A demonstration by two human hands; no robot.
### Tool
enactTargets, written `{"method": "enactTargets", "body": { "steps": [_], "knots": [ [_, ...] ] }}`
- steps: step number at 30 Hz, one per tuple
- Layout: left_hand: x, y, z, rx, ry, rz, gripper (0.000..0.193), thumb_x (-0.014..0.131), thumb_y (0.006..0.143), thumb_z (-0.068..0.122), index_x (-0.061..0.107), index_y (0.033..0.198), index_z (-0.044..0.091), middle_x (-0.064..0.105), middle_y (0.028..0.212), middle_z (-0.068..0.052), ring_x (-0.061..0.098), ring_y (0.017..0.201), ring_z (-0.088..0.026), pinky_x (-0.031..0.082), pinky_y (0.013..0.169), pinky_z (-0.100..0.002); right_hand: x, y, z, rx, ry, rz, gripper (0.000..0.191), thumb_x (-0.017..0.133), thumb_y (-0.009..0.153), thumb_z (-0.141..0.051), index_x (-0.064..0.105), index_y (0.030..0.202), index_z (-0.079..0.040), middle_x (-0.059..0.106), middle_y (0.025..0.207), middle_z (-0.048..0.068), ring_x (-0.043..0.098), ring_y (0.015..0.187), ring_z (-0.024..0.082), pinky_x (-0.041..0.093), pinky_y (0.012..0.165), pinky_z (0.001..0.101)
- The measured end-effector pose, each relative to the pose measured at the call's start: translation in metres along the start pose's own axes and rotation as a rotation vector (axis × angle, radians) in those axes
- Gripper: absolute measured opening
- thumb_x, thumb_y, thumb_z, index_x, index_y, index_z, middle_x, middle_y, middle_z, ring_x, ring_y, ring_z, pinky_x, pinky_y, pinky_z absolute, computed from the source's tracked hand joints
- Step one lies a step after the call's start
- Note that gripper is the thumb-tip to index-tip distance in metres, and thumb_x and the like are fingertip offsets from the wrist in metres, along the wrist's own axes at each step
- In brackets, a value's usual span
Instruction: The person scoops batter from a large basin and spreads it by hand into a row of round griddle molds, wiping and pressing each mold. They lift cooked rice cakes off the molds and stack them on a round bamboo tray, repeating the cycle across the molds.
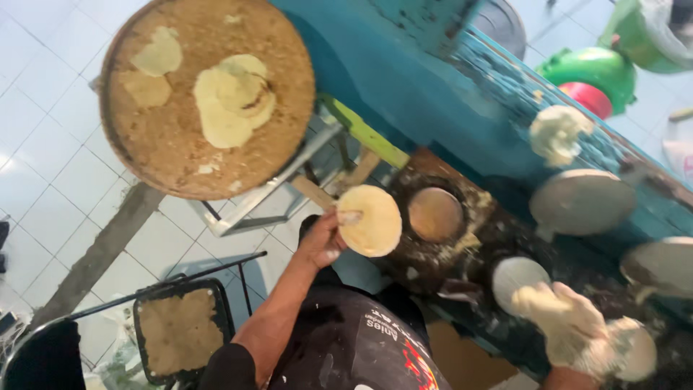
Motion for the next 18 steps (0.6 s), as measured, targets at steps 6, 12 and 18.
{"method": "enactTargets", "body": {
  "steps": [6,12,18],
  "knots": [
    [-0.088,0.023,0.233,0.41,0.074,0.314,0.05,0.061,0.088,0.001,0.051,0.136,0.007,0.068,0.123,-0.013,0.073,0.105,-0.025,0.065,0.086,-0.039,0.161,-0.022,0.013,0.231,1.031,-0.052,0.065,0.057,0.112,-0.053,0.046,0.149,-0.001,0.057,0.149,0.023,0.058,0.13,0.041,0.051,0.103,0.0515],
    [-0.122,0.063,0.403,0.531,0.297,0.322,0.049,0.055,0.093,-0.002,0.048,0.141,0.004,0.069,0.122,-0.017,0.073,0.103,-0.031,0.066,0.084,-0.043,0.26,-0.04,0.035,0.285,1.258,-0.239,0.072,0.054,0.113,-0.046,0.04,0.162,0.004,0.053,0.154,0.026,0.058,0.124,0.042,0.052,0.098,0.055],
    [-0.127,0.102,0.412,0.362,0.467,0.355,0.048,0.065,0.094,0.002,0.053,0.14,0.003,0.071,0.117,-0.015,0.071,0.092,-0.025,0.059,0.071,-0.038,0.298,-0.047,0.034,0.316,1.191,-0.219,0.065,0.056,0.114,-0.044,0.041,0.158,0.001,0.051,0.156,0.023,0.057,0.127,0.041,0.052,0.093,0.0525]
  ]
}}
Point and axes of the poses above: each hand's wrist, its own y-axis towards the middle knuckle, its own x-axis out of the palm, z = x × y, the point moved 1 cm from there along y, towards the middle knuckle
